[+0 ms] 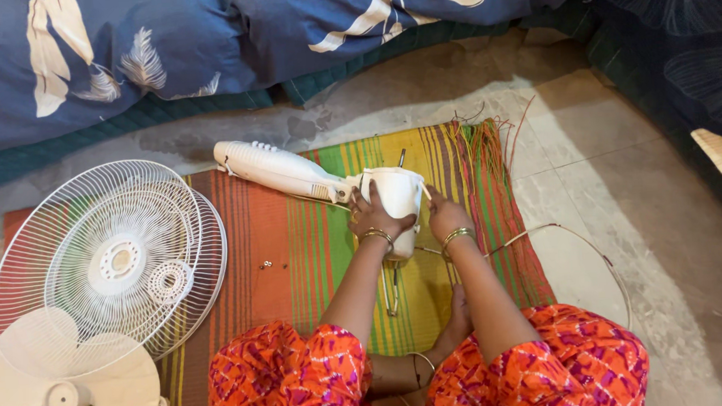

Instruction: The person disassembles a white pedestal fan motor housing while sitting on a mat. Using a screwdriver, they remove screws from the motor casing, separate the plastic housing halves, and extract the internal motor assembly from the outer shell.

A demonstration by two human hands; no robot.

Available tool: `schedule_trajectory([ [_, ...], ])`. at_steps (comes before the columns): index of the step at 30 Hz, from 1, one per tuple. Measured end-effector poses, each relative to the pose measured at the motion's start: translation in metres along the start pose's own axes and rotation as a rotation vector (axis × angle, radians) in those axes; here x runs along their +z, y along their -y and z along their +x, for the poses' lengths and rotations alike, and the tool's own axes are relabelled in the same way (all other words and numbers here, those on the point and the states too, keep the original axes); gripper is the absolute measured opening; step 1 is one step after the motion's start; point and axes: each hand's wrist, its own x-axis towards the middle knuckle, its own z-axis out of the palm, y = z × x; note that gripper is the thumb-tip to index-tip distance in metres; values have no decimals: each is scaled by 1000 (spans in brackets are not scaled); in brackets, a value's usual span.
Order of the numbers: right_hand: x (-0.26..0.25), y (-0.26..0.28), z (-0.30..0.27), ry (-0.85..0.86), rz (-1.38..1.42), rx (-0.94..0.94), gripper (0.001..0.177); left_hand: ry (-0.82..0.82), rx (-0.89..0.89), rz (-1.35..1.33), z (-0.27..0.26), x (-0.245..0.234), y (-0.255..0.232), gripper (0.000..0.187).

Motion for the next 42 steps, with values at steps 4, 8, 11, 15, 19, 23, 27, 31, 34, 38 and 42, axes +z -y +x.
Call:
schedule_trajectory([
  [4, -4, 13, -10, 48, -10, 37, 43, -9, -49, 67, -12, 1, -11, 140],
  [8, -7, 26, -16, 57, -10, 112, 43, -42, -19, 49, -16, 4, -9, 139],
  [11, -10, 35, -16, 32, -56, 142, 42, -50, -5, 61, -16, 7, -6, 139],
  [15, -9, 45, -14, 30, -140, 154, 35, -41, 7, 66, -10, 12, -5, 141],
  [19, 1, 48, -7, -7, -117, 163, 35, -58, 12, 55, -5, 17, -7, 141],
  [23, 7, 45, 5, -26, -59, 155, 31, 11, -12, 42, -2, 15, -12, 141],
  [27, -2, 44, 28, 5, -76, 132, 26, 31, -36, 73, -1, 17, -17, 143],
  [31, -21, 52, 43, 151, -276, 164, 30, 28, -34, 69, -3, 13, -22, 142],
  [34, -18, 55, 39, 141, -431, 105, 41, 40, -43, 90, -1, 13, -25, 144],
  [38, -18, 51, 50, 52, -499, -27, 31, 51, -49, 116, 3, 14, -23, 142],
  [42, -64, 34, 118, 383, -833, -330, 31, 98, -56, 102, 12, 8, -25, 140],
])
